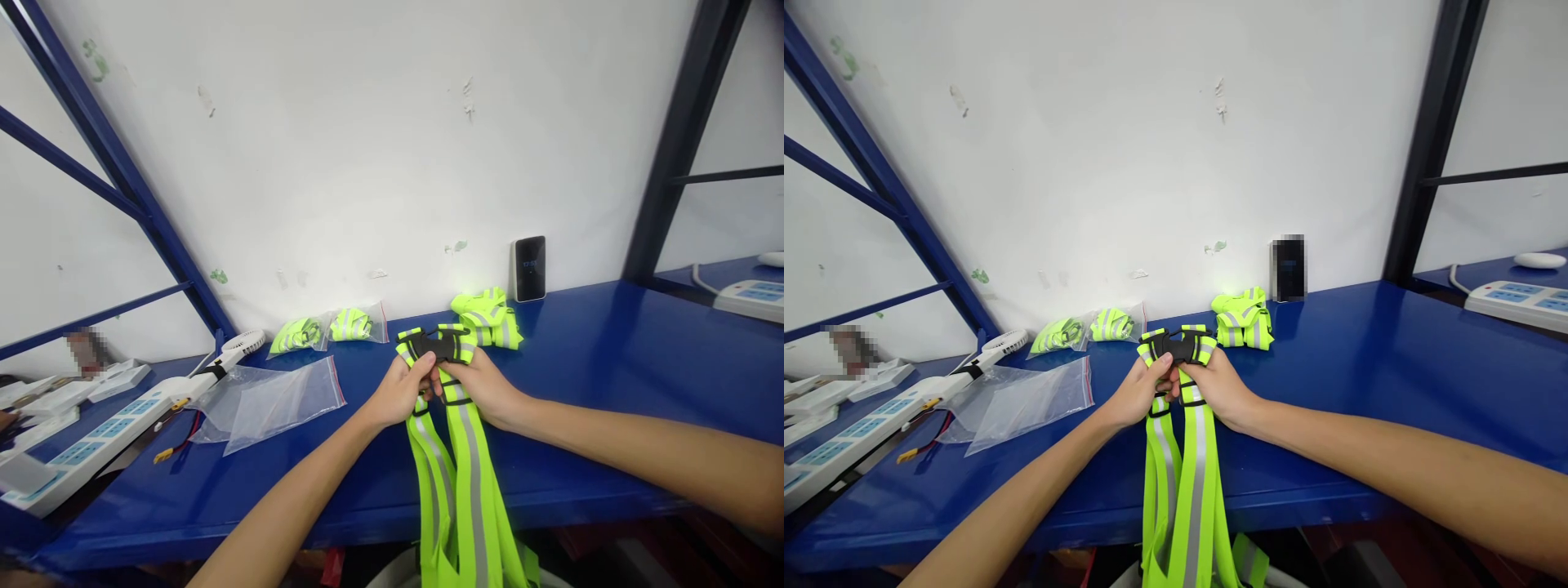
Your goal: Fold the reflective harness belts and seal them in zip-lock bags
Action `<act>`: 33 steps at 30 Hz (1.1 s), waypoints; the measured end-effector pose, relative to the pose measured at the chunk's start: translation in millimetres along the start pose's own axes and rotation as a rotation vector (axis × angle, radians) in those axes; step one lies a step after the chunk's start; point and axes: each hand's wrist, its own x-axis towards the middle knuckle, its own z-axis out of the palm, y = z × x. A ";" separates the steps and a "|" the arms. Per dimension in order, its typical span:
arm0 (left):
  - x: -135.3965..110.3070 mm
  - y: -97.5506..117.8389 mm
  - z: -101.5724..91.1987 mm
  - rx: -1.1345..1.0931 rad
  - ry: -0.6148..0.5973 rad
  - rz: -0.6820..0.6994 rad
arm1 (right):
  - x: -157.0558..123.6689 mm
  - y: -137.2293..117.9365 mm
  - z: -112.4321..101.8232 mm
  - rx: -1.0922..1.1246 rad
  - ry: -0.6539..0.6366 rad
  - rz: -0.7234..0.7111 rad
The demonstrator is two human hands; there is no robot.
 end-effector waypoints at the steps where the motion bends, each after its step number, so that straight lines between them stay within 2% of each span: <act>1: -0.2 1.4 -0.7 0.003 -0.010 0.026 | -0.6 -2.3 0.1 0.015 -0.013 0.006; 5: 0.3 4.3 -6.3 0.026 0.024 0.102 | -3.2 -13.8 1.0 0.163 -0.037 0.151; 8: 2.1 0.5 -10.9 -0.028 0.049 0.126 | -3.0 -17.8 1.3 0.273 0.011 0.251; 10: 3.3 -3.0 -13.3 -0.028 0.088 0.146 | -0.6 -16.4 -0.1 0.276 0.068 0.264; 13: 4.1 -6.4 -16.1 0.035 0.153 0.175 | 5.1 -10.2 -5.4 0.184 0.145 0.197; 17: 4.7 -6.2 -17.9 0.041 0.174 0.162 | 12.1 -1.6 -14.4 -0.023 0.181 0.040; 21: 5.9 -3.4 -18.0 0.031 0.327 0.258 | 15.2 1.6 -19.1 -0.119 0.258 -0.045; 27: 5.2 -1.5 -18.4 0.083 0.327 0.301 | 13.3 -3.8 -23.7 -0.290 0.157 -0.155; 30: 4.3 -0.1 -21.3 0.092 0.323 0.279 | 10.5 -8.3 -26.4 -0.460 0.131 -0.222; 33: 3.9 0.1 -24.5 0.132 0.351 0.243 | 7.8 -11.9 -27.5 -0.531 0.046 -0.228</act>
